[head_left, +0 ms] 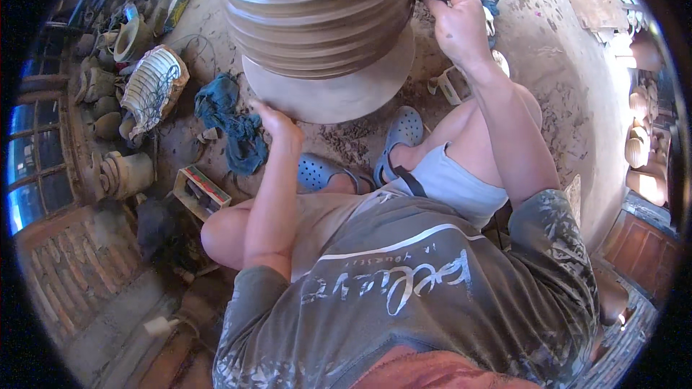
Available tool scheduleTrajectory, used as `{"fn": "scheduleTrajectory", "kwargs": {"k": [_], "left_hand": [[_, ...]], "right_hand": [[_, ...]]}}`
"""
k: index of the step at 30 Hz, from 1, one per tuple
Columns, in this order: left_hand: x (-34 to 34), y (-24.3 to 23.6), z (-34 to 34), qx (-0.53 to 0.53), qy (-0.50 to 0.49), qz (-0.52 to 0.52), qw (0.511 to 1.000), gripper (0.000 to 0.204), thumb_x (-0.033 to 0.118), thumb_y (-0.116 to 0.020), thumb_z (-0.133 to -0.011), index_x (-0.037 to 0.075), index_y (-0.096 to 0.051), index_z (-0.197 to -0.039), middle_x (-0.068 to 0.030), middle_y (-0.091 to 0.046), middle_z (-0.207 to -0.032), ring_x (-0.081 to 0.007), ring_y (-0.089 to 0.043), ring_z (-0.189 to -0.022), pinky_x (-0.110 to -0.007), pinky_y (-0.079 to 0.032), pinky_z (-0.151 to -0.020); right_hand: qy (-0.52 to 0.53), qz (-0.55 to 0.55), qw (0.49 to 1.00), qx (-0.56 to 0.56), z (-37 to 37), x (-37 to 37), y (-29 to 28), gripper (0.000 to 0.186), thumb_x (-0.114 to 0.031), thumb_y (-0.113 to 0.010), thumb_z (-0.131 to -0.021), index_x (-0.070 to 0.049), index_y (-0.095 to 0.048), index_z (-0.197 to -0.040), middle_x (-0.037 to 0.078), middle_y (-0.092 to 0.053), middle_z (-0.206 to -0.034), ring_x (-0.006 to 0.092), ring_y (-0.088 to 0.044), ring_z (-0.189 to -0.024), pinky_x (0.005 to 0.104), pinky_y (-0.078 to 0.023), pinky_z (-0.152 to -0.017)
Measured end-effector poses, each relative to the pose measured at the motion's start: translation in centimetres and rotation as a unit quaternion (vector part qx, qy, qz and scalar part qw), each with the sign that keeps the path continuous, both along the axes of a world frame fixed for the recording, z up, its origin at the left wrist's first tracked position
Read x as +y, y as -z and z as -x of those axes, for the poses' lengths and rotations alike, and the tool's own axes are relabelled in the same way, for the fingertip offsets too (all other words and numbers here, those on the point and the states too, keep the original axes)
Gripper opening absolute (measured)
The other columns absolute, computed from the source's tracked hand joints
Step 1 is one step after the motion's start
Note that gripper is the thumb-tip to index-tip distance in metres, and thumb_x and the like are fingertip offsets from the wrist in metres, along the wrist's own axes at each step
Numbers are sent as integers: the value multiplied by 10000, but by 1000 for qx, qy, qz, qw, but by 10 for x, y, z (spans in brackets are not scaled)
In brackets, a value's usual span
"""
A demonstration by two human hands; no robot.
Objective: The person shapes a large clay vessel on a manual wheel by hand and using tools to smooth the surface and create grooves.
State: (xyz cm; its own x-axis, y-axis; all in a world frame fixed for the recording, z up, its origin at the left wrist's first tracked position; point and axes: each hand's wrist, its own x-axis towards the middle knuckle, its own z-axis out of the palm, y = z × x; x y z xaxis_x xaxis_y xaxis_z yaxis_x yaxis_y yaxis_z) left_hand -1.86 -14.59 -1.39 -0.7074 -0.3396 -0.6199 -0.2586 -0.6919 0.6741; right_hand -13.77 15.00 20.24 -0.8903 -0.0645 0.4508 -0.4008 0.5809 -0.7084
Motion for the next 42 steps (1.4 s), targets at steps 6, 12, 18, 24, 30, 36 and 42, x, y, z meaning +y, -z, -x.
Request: {"fn": "scheduleTrajectory", "kwargs": {"k": [6, 12, 18, 24, 30, 36, 42], "left_hand": [[114, 0, -77, -82, 272, -6, 959, 693, 671, -426, -1021, 136, -461, -1460, -124, -520, -1485, -296, -545, -1027, -486, -488, -799], [28, -45, -9, -48, -26, -34, 998, 885, 750, -308, -1005, 92, -306, -1596, -113, -391, -1614, -310, -376, -1464, -503, -280, -1201], [78, 16, -55, -48, 104, 38, 993, 804, 752, -390, -987, 158, -412, -1529, -96, -543, -1372, -275, -581, -1092, -506, -482, -821], [31, -6, -21, -41, -7, 16, 999, 755, 697, -340, -1032, 127, -404, -1523, -120, -518, -1456, -286, -571, -1194, -500, -488, -810], [66, -3, -31, -72, 12, 123, 990, 739, 688, -378, -1028, 121, -390, -1503, -123, -535, -1412, -273, -566, -1163, -485, -475, -838], [91, 3, -59, -110, 104, -64, 986, 726, 692, -407, -1016, 142, -447, -1487, -135, -510, -1480, -332, -574, -1167, -557, -469, -909], [9, 7, -5, 14, -38, 24, 999, 891, 790, -269, -981, 160, -289, -1612, -138, -370, -1620, -358, -425, -1424, -600, -326, -1146]], "right_hand": [[-17, 22, 1000, -1, 0, -2, 6, 297, -119, -639, -918, -47, -738, -1188, 194, -733, -1130, 322, -713, -1044, 350, -534, -921], [-20, 29, 999, -5, -4, -1, 4, 285, -108, -647, -924, -48, -742, -1185, 184, -736, -1139, 304, -721, -1024, 345, -537, -903], [-15, 36, 999, -28, -15, -3, 2, 300, -76, -629, -932, -28, -725, -1212, 169, -744, -1136, 256, -721, -1007, 326, -531, -911], [-2, -1, 998, -69, -3, 4, 22, 334, -45, -578, -937, -9, -702, -1245, 182, -733, -1180, 231, -713, -1040, 312, -519, -941], [-13, 63, 997, -44, 2, 11, 35, 336, -88, -585, -911, -71, -735, -1212, 191, -735, -1144, 313, -720, -1061, 354, -536, -925], [-1, 58, 996, -63, -8, 2, 22, 288, -112, -607, -941, -81, -745, -1192, 169, -739, -1149, 313, -719, -1054, 348, -537, -924], [-22, 24, 998, -55, -10, -5, 22, 312, -29, -592, -973, 36, -686, -1263, 122, -745, -1177, 157, -679, -1065, 276, -492, -985]]}}
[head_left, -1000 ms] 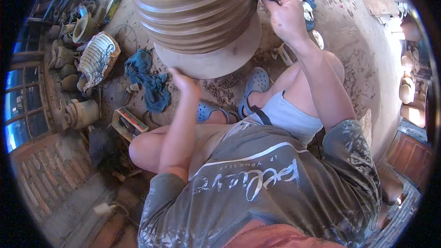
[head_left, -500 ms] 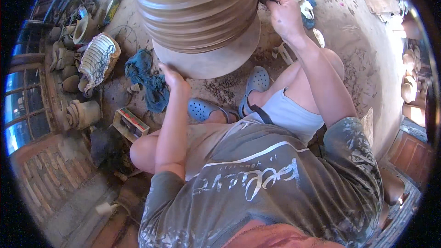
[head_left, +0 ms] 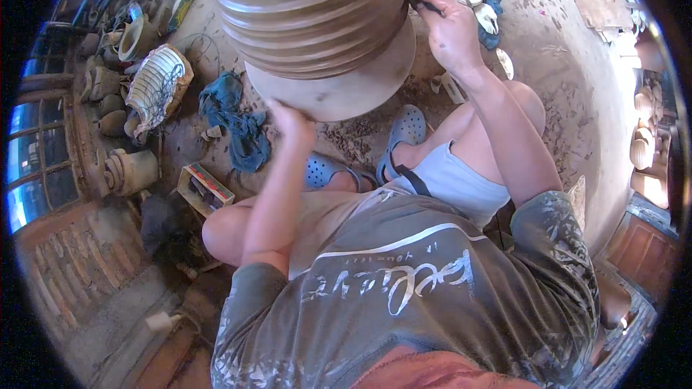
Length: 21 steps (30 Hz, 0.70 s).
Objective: The person shapes a large clay vessel on a manual wheel by hand and using tools to smooth the surface and create grooves.
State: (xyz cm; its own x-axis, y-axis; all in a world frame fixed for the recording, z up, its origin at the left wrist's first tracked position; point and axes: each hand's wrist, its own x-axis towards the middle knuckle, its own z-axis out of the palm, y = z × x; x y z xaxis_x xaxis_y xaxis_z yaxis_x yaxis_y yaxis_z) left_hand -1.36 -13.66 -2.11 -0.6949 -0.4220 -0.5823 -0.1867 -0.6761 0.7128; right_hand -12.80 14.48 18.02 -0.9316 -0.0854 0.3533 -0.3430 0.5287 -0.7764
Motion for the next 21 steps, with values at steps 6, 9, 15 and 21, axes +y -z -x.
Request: {"fn": "scheduleTrajectory", "kwargs": {"k": [6, 9, 15, 21], "left_hand": [[99, 18, -79, -105, 293, -58, 948, 919, 806, -359, -954, 163, -289, -1607, -148, -412, -1587, -340, -414, -1411, -555, -371, -1102], [53, -14, -25, -75, 87, -60, 992, 853, 735, -332, -1006, 101, -336, -1576, -165, -458, -1556, -342, -501, -1371, -512, -431, -1094], [33, 30, -5, 13, -22, 25, 999, 755, 696, -326, -1036, 123, -388, -1524, -150, -535, -1453, -283, -580, -1255, -475, -501, -993], [113, -20, -65, -172, 236, -80, 953, 784, 743, -306, -1011, 157, -410, -1522, -125, -532, -1451, -294, -585, -1082, -497, -474, -867]], "right_hand": [[-15, -52, 998, 15, -1, 3, 2, 335, 3, -560, -947, 50, -684, -1254, 137, -734, -1206, 177, -670, -1107, 281, -482, -1012], [2, -59, 996, 72, 0, 13, 5, 329, -77, -569, -924, -55, -732, -1209, 168, -743, -1144, 288, -716, -1074, 337, -529, -945], [6, 27, 999, -17, -3, 1, 1, 317, -95, -580, -961, -42, -722, -1240, 158, -759, -1151, 219, -721, -1066, 299, -512, -943], [35, 19, 999, -1, 0, 10, -2, 297, -122, -600, -972, -32, -727, -1225, 158, -762, -1140, 215, -727, -1045, 299, -517, -927]]}}
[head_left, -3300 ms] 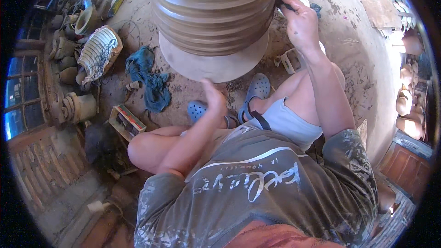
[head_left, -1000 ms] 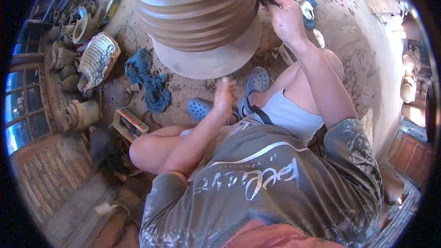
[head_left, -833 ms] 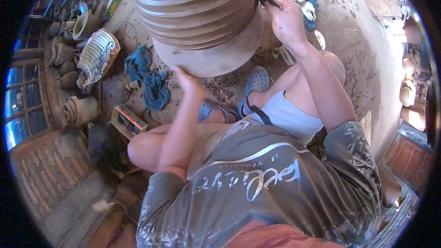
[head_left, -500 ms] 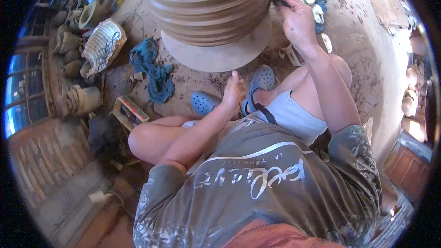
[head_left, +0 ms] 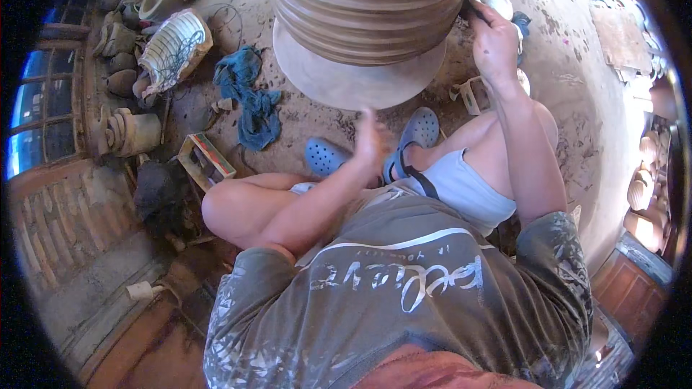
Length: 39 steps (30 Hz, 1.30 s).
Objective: The person shapes a large clay vessel on a manual wheel by hand and using tools to smooth the surface and create grooves.
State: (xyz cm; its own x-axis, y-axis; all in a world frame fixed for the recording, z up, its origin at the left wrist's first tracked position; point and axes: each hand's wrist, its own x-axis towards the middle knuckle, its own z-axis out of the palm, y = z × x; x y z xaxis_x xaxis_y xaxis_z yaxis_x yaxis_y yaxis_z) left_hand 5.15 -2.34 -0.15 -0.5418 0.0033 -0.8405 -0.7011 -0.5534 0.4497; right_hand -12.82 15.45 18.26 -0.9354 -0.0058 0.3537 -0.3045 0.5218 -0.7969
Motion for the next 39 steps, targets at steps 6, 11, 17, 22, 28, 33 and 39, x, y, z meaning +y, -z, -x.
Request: {"fn": "scheduleTrajectory", "kwargs": {"k": [6, 11, 17, 22, 28, 33, 39], "left_hand": [[-110, 0, 65, 193, -242, 84, 947, 831, 665, -303, -1049, 39, -279, -1595, -178, -377, -1606, -330, -394, -1460, -497, -335, -1194], [-20, 34, 6, 84, -8, 41, 996, 773, 639, -385, -1049, 79, -322, -1577, -169, -458, -1537, -331, -495, -1324, -507, -433, -1029], [-84, 4, 52, 146, -198, 19, 969, 821, 725, -314, -1018, 149, -330, -1602, -125, -400, -1606, -324, -442, -1403, -523, -376, -1111], [-100, 11, 75, 202, -217, 96, 950, 824, 738, -313, -1009, 154, -306, -1590, -137, -435, -1568, -290, -437, -1405, -504, -380, -1084], [-2, 28, -9, 98, 33, -9, 995, 728, 718, -438, -993, 163, -433, -1463, -120, -570, -1324, -298, -541, -1134, -495, -447, -865], [-122, 19, 68, 185, -240, 37, 952, 824, 725, -294, -1018, 131, -315, -1590, -134, -408, -1591, -340, -407, -1438, -569, -323, -1154], [-71, 19, 45, 224, -224, 109, 942, 773, 678, -285, -1043, 144, -280, -1602, -144, -430, -1561, -333, -435, -1408, -548, -403, -1103]], "right_hand": [[-2, 37, 998, -44, -6, -13, -2, 287, -143, -609, -976, -49, -735, -1216, 149, -765, -1129, 212, -725, -1039, 300, -514, -934], [2, 3, 1000, -15, 0, -11, 1, 290, -127, -613, -954, -57, -739, -1206, 170, -746, -1152, 255, -718, -1075, 329, -529, -930], [-51, -14, 998, 30, 6, -6, 9, 307, -48, -594, -958, 4, -709, -1238, 158, -741, -1156, 223, -695, -1070, 301, -510, -959], [-35, -9, 999, 25, 1, -8, 7, 324, -72, -586, -912, -27, -728, -1199, 202, -731, -1143, 326, -708, -1075, 348, -530, -947], [-46, -16, 998, 27, 4, -1, 8, 342, -88, -562, -914, -36, -725, -1211, 201, -730, -1153, 314, -715, -1060, 347, -532, -928], [-13, 14, 1000, 0, 1, -10, 16, 323, -110, -584, -927, -61, -732, -1209, 187, -727, -1165, 316, -708, -1066, 355, -529, -943], [3, -6, 1000, 6, -11, -15, 10, 303, -109, -613, -960, -24, -715, -1233, 160, -739, -1174, 244, -703, -1078, 317, -513, -960]]}}
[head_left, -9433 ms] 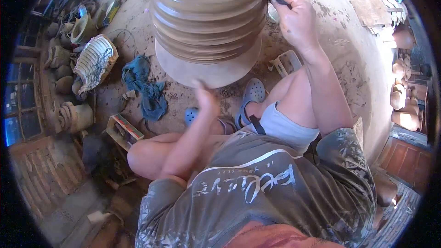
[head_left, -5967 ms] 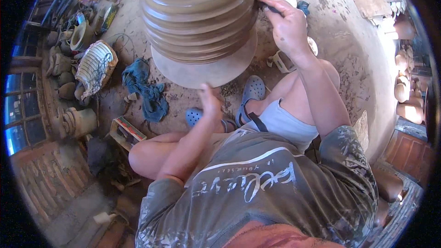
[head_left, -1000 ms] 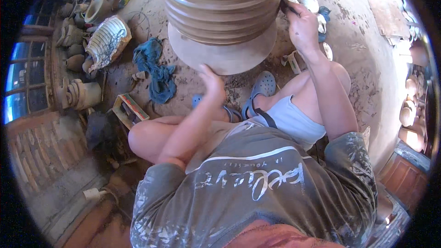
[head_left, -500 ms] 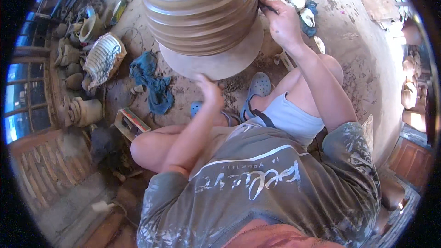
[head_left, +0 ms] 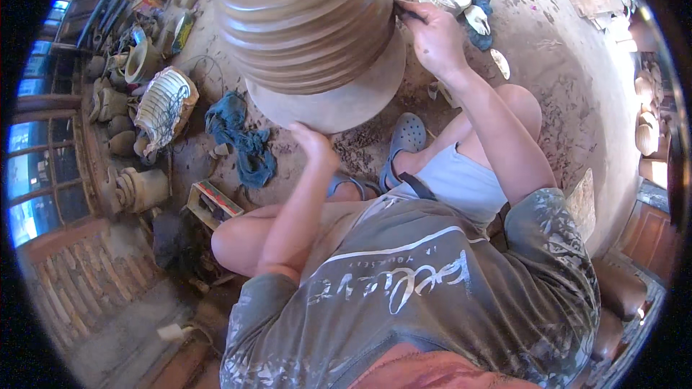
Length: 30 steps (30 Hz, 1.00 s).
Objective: The person shapes a large clay vessel on a manual wheel by hand and using tools to smooth the surface and create grooves.
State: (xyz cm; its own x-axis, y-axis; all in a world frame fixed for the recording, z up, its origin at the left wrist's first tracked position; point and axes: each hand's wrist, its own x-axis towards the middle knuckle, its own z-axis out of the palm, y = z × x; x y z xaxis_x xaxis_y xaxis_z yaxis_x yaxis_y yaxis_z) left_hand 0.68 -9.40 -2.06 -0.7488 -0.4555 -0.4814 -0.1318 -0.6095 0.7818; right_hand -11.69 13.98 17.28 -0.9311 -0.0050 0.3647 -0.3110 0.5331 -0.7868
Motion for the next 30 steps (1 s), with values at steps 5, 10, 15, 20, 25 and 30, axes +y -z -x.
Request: {"fn": "scheduleTrajectory", "kwargs": {"k": [5, 10, 15, 20, 25, 30], "left_hand": [[69, -4, -55, -179, 289, -97, 936, 769, 701, -370, -1023, 184, -293, -1587, -148, -527, -1318, -305, -528, -1063, -484, -444, -840], [-55, -21, 16, -33, 42, -61, 997, 840, 769, -319, -992, 194, -309, -1605, -118, -399, -1616, -366, -447, -1410, -555, -429, -1034], [15, -1, -23, -148, 122, -4, 981, 775, 735, -330, -1013, 177, -385, -1548, -123, -484, -1517, -287, -519, -1339, -451, -516, -919], [27, -33, -29, -195, 174, -91, 961, 792, 739, -333, -1007, 185, -352, -1574, -135, -471, -1537, -304, -516, -1348, -476, -477, -1009], [-51, -42, 26, -91, 17, -37, 995, 812, 750, -207, -1016, 198, -284, -1606, -98, -433, -1577, -303, -486, -1380, -512, -431, -1065], [60, -12, -44, -108, 227, -52, 966, 764, 738, -288, -1018, 128, -443, -1452, -87, -561, -1335, -249, -582, -1040, -493, -480, -880]], "right_hand": [[1, -33, 999, 40, 8, 7, 4, 345, -103, -590, -903, -81, -737, -1215, 183, -725, -1163, 331, -698, -1089, 371, -529, -957], [-9, 56, 998, -2, 18, 16, 16, 351, -99, -584, -901, -80, -735, -1216, 190, -724, -1167, 342, -693, -1106, 375, -524, -971], [-2, 37, 999, -3, 22, 9, 22, 364, -88, -572, -888, -81, -735, -1213, 191, -724, -1172, 345, -689, -1115, 374, -522, -975], [-24, 17, 999, 24, 19, 14, 19, 380, -89, -558, -876, -81, -730, -1215, 203, -720, -1166, 350, -691, -1110, 371, -521, -974], [-26, 40, 999, -21, 3, 8, 17, 347, -33, -560, -928, -9, -705, -1242, 164, -741, -1171, 232, -692, -1095, 310, -500, -987], [-13, 82, 996, -39, 3, 12, 27, 385, -91, -548, -888, -72, -720, -1231, 199, -728, -1155, 323, -709, -1090, 352, -520, -969]]}}
